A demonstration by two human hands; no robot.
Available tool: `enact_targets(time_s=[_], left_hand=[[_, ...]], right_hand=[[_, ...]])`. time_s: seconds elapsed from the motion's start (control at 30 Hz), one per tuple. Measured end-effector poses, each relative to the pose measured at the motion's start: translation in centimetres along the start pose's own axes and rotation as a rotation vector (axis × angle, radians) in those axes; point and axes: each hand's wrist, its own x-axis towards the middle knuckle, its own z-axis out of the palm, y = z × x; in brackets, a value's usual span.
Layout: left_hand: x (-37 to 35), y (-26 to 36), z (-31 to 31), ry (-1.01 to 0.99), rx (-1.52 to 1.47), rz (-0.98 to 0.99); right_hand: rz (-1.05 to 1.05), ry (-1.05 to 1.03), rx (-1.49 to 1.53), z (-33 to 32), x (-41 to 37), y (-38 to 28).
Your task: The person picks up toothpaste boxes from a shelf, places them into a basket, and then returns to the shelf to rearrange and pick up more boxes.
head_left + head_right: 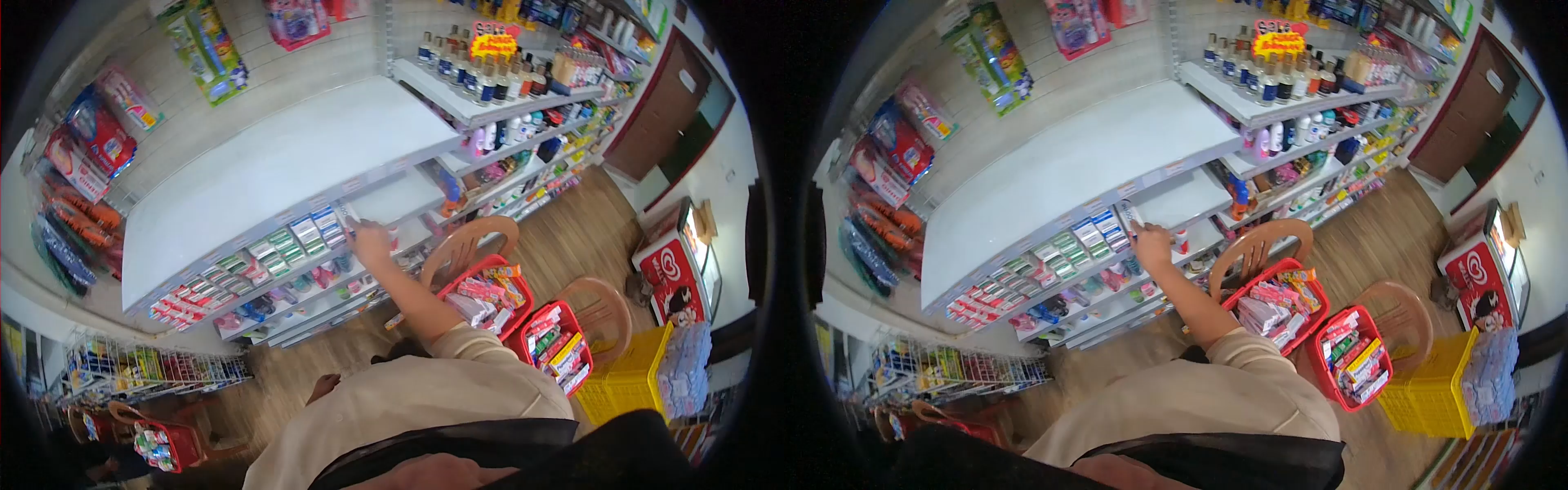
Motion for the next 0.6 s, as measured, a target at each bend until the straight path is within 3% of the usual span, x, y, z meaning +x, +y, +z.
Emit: enact_targets(time_s=[0.13, 0.2, 0.43, 0.5, 0.53, 0.6], left_hand=[[-1.5, 1.6, -0.2, -0.097, -0.026, -0.057], [-1.3, 1.6, 0.0, -0.099, 0.015, -0.068], [-1.1, 1.7, 1.0, -0.106, 0.101, -0.087], [-0.9, 1.8, 1.5, -0.104, 0.111, -0.096], [-0.8, 1.9, 1.9, -0.100, 0.117, -0.100], [-1.1, 2.5, 2.8, -0.093, 0.124, -0.112]], right_hand=[[-0.026, 0.149, -0.050, 0.4, -0.3, 0.0], [0.035, 0.036, -0.116, -0.2, -0.4, -0.5], [0.149, -0.044, -0.023, -0.9, -1.9, -0.3], [-0.095, 0.249, 0.146, -2.0, -4.4, 1.0], [-0.116, 0.235, 0.262, -2.5, -5.8, 2.0], [-0.128, 0.246, 0.160, -3.6, -10.3, 4.2]])
